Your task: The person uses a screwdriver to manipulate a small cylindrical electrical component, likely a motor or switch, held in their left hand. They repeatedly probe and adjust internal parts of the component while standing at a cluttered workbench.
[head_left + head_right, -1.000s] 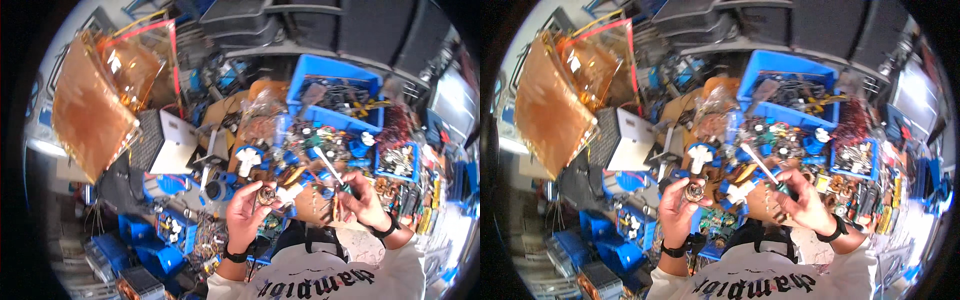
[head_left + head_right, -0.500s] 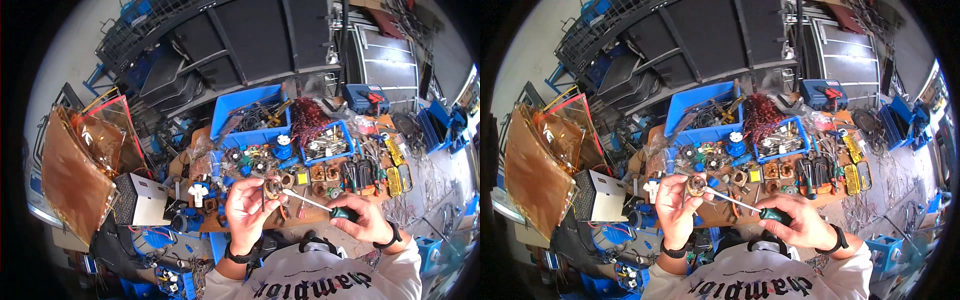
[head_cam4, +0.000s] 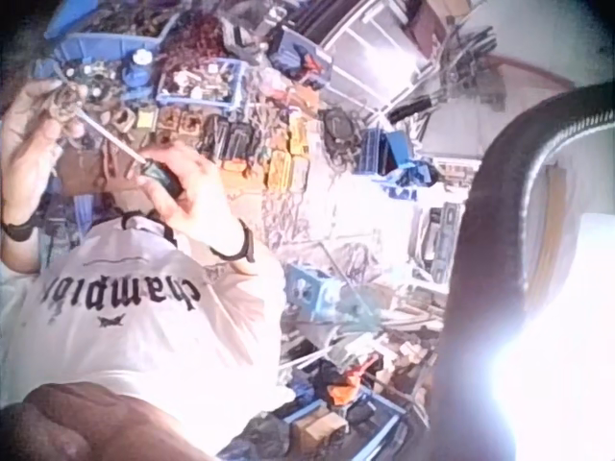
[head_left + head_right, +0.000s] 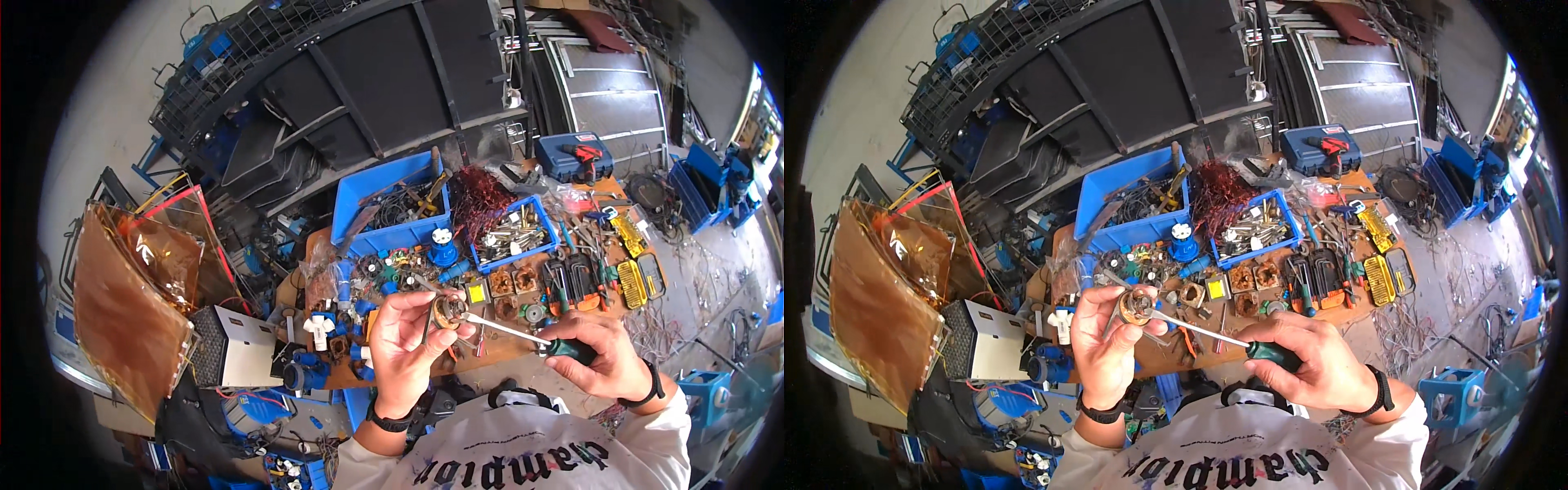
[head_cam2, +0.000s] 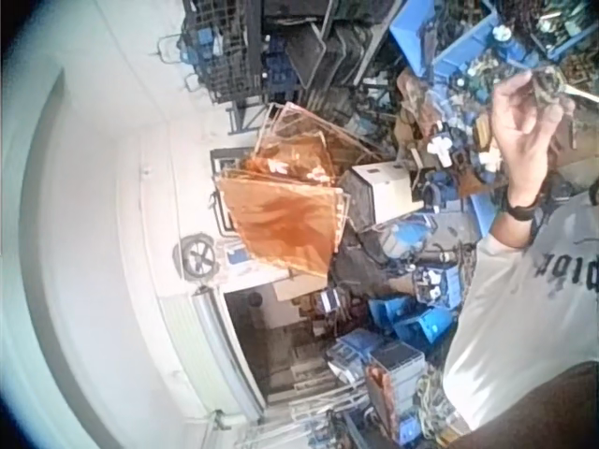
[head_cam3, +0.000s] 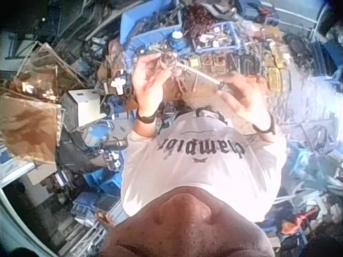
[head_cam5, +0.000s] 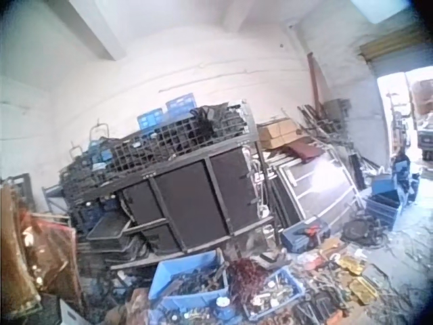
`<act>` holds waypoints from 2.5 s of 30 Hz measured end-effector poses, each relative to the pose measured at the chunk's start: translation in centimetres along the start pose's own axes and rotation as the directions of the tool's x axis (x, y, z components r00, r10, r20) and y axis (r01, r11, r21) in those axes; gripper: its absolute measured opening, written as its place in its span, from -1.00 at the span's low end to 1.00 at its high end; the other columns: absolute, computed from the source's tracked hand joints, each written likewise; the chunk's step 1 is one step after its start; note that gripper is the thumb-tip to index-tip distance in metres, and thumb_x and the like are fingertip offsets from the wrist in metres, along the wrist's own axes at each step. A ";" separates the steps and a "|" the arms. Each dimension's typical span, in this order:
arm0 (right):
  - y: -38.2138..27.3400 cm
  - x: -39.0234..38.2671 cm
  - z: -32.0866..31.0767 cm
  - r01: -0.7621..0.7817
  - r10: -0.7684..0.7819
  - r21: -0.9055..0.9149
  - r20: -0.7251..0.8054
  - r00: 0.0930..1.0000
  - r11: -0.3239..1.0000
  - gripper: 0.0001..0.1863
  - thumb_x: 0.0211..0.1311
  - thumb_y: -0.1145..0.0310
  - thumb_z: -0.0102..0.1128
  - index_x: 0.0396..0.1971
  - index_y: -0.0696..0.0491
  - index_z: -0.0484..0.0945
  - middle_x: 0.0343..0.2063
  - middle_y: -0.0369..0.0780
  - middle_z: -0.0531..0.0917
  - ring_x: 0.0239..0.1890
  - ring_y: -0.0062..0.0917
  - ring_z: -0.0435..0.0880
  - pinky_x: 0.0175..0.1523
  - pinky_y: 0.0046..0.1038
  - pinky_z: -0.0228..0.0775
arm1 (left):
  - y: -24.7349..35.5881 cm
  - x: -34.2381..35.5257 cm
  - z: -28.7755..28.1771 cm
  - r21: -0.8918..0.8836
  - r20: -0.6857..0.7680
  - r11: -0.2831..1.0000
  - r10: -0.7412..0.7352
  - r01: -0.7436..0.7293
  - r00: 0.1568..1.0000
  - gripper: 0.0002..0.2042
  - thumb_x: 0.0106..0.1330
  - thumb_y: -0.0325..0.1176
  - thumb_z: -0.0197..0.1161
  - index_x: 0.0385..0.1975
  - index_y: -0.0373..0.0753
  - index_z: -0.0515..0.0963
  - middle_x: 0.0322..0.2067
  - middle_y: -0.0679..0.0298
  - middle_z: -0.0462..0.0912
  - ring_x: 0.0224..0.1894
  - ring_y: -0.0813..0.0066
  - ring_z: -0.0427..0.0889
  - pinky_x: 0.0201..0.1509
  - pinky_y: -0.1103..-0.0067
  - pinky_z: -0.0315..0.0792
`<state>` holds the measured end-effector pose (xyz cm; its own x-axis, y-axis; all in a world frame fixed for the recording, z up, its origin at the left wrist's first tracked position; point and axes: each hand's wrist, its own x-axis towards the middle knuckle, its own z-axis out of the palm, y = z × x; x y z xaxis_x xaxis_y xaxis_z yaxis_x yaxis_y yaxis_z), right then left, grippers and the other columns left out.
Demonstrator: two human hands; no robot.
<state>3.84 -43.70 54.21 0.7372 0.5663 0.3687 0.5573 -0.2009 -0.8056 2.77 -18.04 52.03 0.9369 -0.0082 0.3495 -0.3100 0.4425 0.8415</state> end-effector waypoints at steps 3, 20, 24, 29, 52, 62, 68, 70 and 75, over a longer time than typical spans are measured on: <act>-0.9 -0.1 -0.2 -0.019 0.019 -0.044 0.001 1.000 0.999 -0.72 0.03 0.53 0.27 -0.18 0.13 0.55 -0.29 -0.16 0.64 -0.30 -0.32 0.64 -0.19 -0.41 0.48 | 0.1 -0.3 -0.2 -0.026 0.020 1.000 -0.008 0.009 1.000 -0.61 0.18 -0.58 0.26 0.00 -0.28 0.33 -0.03 -0.08 0.51 -0.12 0.24 0.63 -0.07 0.37 0.59; -4.1 0.0 0.4 -0.015 0.022 -0.254 0.024 0.999 0.967 -0.66 0.01 0.44 0.30 -0.14 0.03 0.56 -0.45 -0.24 0.56 -0.51 -0.38 0.59 -0.45 -0.40 0.47 | 0.3 -1.5 -1.7 -0.262 0.120 0.952 -0.130 0.158 0.984 -0.58 0.24 -0.46 0.23 0.10 -0.19 0.34 0.05 -0.14 0.45 -0.20 0.23 0.66 -0.12 0.36 0.58; -4.4 -0.1 0.5 -0.021 0.027 -0.251 0.020 0.999 0.968 -0.66 0.01 0.45 0.30 -0.14 0.03 0.56 -0.46 -0.24 0.56 -0.51 -0.38 0.59 -0.45 -0.40 0.47 | 0.2 -1.4 -1.6 -0.198 0.108 0.976 -0.067 0.088 0.992 -0.59 0.24 -0.48 0.22 0.09 -0.21 0.33 0.05 -0.13 0.45 -0.17 0.22 0.65 -0.10 0.36 0.58; -4.5 0.0 0.4 -0.015 0.025 -0.275 0.032 0.999 0.961 -0.65 0.00 0.45 0.30 -0.13 0.03 0.56 -0.47 -0.24 0.54 -0.53 -0.38 0.58 -0.47 -0.40 0.46 | 0.0 -1.6 -1.3 0.016 0.020 0.997 0.079 -0.080 0.997 -0.58 0.20 -0.49 0.27 0.05 -0.27 0.32 0.02 -0.14 0.47 -0.13 0.20 0.63 -0.08 0.36 0.58; -6.2 1.1 -1.4 -0.075 0.147 -0.381 0.163 0.975 0.921 -0.69 -0.05 0.47 0.24 -0.20 0.08 0.57 -0.47 -0.19 0.58 -0.48 -0.27 0.62 -0.41 -0.31 0.47 | 0.1 -2.8 -1.5 0.349 0.037 0.937 -0.008 -0.005 0.999 -0.62 0.17 -0.64 0.24 -0.01 -0.38 0.35 -0.04 -0.13 0.51 -0.09 0.28 0.60 -0.07 0.44 0.58; -5.3 2.3 -2.0 -0.144 0.203 -0.229 0.261 0.944 0.963 -0.74 -0.03 0.50 0.24 -0.25 0.14 0.57 -0.36 -0.09 0.64 -0.33 -0.17 0.63 -0.26 -0.30 0.48 | 0.4 -2.7 -2.2 0.312 0.088 0.947 -0.106 0.074 0.990 -0.64 0.19 -0.64 0.23 0.00 -0.39 0.37 -0.01 -0.01 0.53 -0.18 0.43 0.63 -0.10 0.51 0.57; -5.1 2.2 -2.6 -0.076 0.150 -0.306 0.226 0.963 0.949 -0.70 -0.06 0.49 0.27 -0.22 0.11 0.57 -0.32 -0.10 0.64 -0.31 -0.19 0.64 -0.25 -0.31 0.48 | 0.9 -2.8 -2.1 0.330 0.009 0.941 -0.080 0.073 0.997 -0.64 0.19 -0.62 0.23 -0.01 -0.37 0.36 -0.03 -0.11 0.52 -0.12 0.30 0.62 -0.08 0.45 0.58; -5.4 2.0 -2.6 -0.066 0.140 -0.372 0.175 0.975 0.926 -0.68 -0.07 0.49 0.28 -0.21 0.10 0.56 -0.31 -0.10 0.64 -0.30 -0.21 0.65 -0.25 -0.31 0.49 | 1.1 -2.7 -2.4 0.317 -0.013 0.946 -0.066 0.066 0.998 -0.65 0.20 -0.60 0.22 -0.01 -0.37 0.36 -0.04 -0.10 0.53 -0.18 0.33 0.65 -0.12 0.47 0.57; -5.1 1.8 -1.6 -0.116 0.149 -0.325 0.080 0.985 0.939 -0.69 -0.04 0.49 0.28 -0.21 0.09 0.56 -0.30 -0.14 0.66 -0.30 -0.23 0.66 -0.22 -0.35 0.51 | 1.1 -3.0 -2.4 0.122 -0.026 0.982 -0.144 0.147 0.989 -0.62 0.23 -0.49 0.24 0.04 -0.34 0.36 -0.06 -0.12 0.55 -0.30 0.31 0.66 -0.17 0.50 0.57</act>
<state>2.94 -42.95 59.67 0.7791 0.5922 0.2057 0.5618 -0.5140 -0.6482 0.00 -15.39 50.96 0.9757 -0.0486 0.2134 -0.1868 0.3235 0.9276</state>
